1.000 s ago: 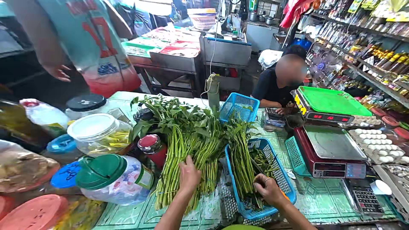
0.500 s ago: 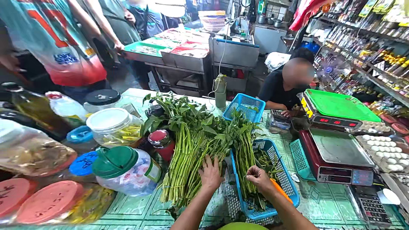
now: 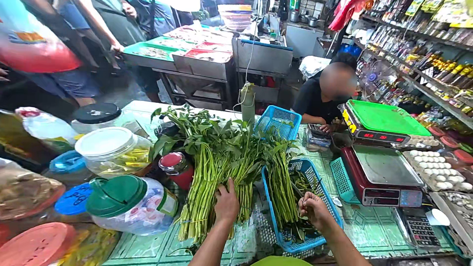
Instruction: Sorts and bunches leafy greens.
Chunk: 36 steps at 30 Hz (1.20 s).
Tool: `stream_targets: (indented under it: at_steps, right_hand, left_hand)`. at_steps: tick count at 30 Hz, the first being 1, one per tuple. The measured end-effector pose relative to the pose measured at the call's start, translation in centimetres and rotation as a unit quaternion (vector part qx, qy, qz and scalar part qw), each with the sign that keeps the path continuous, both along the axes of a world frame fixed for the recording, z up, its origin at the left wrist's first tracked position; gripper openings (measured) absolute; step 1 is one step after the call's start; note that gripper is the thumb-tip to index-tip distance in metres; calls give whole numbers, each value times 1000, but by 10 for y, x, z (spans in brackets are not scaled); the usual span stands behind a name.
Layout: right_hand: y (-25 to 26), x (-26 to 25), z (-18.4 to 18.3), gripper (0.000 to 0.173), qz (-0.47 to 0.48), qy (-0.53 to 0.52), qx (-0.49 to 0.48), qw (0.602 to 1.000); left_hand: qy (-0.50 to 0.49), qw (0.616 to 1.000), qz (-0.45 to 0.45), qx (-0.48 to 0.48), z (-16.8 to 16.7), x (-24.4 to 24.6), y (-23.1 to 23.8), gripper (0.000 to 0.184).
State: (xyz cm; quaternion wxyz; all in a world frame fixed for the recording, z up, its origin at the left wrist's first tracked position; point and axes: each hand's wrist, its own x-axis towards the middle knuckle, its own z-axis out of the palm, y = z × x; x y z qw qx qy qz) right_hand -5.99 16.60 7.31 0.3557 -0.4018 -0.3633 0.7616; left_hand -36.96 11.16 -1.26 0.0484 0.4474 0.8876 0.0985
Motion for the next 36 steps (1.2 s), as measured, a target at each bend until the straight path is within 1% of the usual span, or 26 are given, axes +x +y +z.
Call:
stream_targets:
  at_steps: [2, 4, 6, 8, 9, 10, 11, 12, 14, 15, 17, 18, 19, 21, 22, 23, 24, 26, 28, 30, 32, 33, 34, 36]
  right_hand:
    - [0, 6, 3, 16, -14, 30, -32, 999]
    - [-1, 13, 6, 19, -8, 44, -37, 998]
    - [0, 20, 8, 22, 39, 72, -34, 996]
    - [-1, 21, 11, 26, 80, 104, -22, 991]
    - [-2, 20, 13, 44, 120, 117, -5, 986]
    - [-3, 18, 15, 68, 169, 123, 17, 978]
    - [-3, 14, 16, 86, 204, 133, 34, 969]
    - [-3, 10, 16, 98, 217, 147, 41, 964]
    - [-2, 2, 16, 116, 199, 169, 41, 964]
    - [0, -2, 15, 123, 177, 168, 40, 969]
    - [7, -7, 15, 133, 116, 119, 57, 984]
    - [13, -8, 13, 133, 80, 84, 68, 991]
    - [20, -7, 11, 127, 47, 51, 74, 995]
    - [36, -6, 5, 105, -14, -19, 74, 997]
    - [43, -6, 2, 97, -35, -67, 71, 995]
    - [48, -8, -2, 94, -45, -123, 73, 989]
    - [53, -10, -7, 95, -43, -181, 79, 979]
    - [61, -16, -25, 99, -13, -278, 95, 956]
    - [65, -23, -46, 98, 29, -347, 112, 931]
    - [66, -30, -60, 88, 67, -399, 135, 905]
    - [65, -39, -64, 75, 94, -451, 153, 874]
    - [64, -44, -63, 70, 110, -480, 157, 856]
    - [63, -49, -63, 69, 126, -509, 162, 836]
    - [65, -59, -63, 71, 146, -558, 171, 799]
  left_hand:
    - [13, 999, -23, -23, 8, 0, 2, 80]
    - [1, 998, -42, -41, 25, -3, 1, 95]
    - [-17, 998, -48, -44, 41, -3, 0, 102]
    - [-35, 998, -54, -15, 55, 2, -1, 102]
    - [-52, 996, -65, 13, 64, 8, -1, 100]
    - [-69, 993, -82, 43, 71, 15, -1, 96]
    - [-87, 988, -102, 72, 77, 24, -2, 92]
    - [-103, 983, -124, 92, 80, 33, -1, 88]
    - [-121, 971, -180, 95, 78, 50, 0, 80]
    - [-116, 967, -213, 73, 73, 55, 1, 76]
    - [-81, 959, -272, 9, 51, 57, 5, 72]
    - [-64, 957, -283, -22, 36, 53, 6, 76]
    - [-57, 958, -279, -43, 22, 48, 7, 83]
    - [-44, 968, -241, -53, 1, 35, 6, 102]
    - [-33, 973, -221, -54, -5, 31, 5, 106]
    - [-25, 977, -206, -52, -7, 29, 5, 103]
    - [-21, 980, -191, -48, -8, 29, 5, 96]
    - [-37, 986, -159, -27, -3, 31, 7, 86]
    - [-75, 990, -121, 24, 7, 25, 9, 79]
    - [-131, 986, -70, 78, 19, 12, 7, 71]
    - [-184, 970, -24, 156, 18, -3, 2, 72]
    - [-181, 966, -9, 184, 9, -7, -1, 71]
    - [-157, 969, -5, 191, -2, -9, -4, 69]
    - [-81, 987, -18, 135, -20, -5, -5, 68]
